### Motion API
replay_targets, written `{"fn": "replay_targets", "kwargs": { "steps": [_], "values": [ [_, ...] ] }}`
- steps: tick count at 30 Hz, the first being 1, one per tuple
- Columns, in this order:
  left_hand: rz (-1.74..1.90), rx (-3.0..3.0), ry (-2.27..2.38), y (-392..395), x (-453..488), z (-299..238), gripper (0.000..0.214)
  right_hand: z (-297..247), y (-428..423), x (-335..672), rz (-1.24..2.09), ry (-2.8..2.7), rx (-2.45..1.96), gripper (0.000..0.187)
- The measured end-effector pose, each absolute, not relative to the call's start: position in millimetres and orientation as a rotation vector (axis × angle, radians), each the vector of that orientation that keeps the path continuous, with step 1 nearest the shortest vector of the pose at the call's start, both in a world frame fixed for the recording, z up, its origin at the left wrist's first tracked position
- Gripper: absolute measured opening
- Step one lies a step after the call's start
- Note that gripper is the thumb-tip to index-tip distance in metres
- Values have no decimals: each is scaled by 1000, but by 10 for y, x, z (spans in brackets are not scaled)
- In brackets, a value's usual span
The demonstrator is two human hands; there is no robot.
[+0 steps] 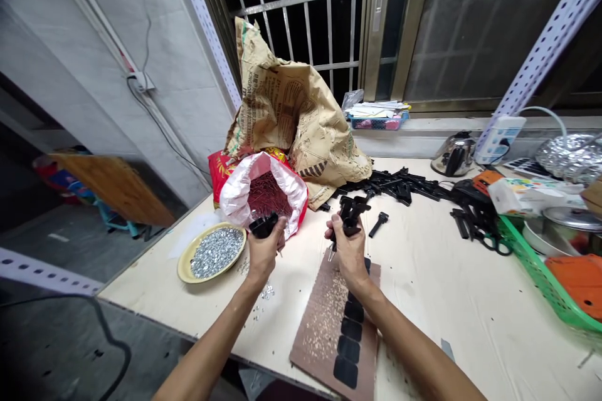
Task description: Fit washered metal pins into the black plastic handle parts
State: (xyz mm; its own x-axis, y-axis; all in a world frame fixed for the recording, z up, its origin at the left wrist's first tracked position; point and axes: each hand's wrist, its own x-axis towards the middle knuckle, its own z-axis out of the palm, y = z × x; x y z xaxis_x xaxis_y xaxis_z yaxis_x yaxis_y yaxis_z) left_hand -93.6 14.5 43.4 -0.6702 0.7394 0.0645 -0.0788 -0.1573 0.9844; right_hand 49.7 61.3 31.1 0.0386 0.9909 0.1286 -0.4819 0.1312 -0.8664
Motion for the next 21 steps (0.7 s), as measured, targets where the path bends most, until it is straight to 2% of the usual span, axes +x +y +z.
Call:
{"fn": "replay_targets", "kwargs": {
  "steps": [12, 18, 21],
  "values": [
    [1846, 886, 1661, 97, -988, 436, 38, 274, 591, 433, 1382, -935, -756, 33],
    [1710, 1274, 1663, 66, -1010, 349, 30, 262, 612, 505, 1369, -934, -760, 33],
    [1798, 1031, 1727, 85, -1045, 408, 34, 258, 622, 540, 1368, -928, -764, 32]
  ]
}}
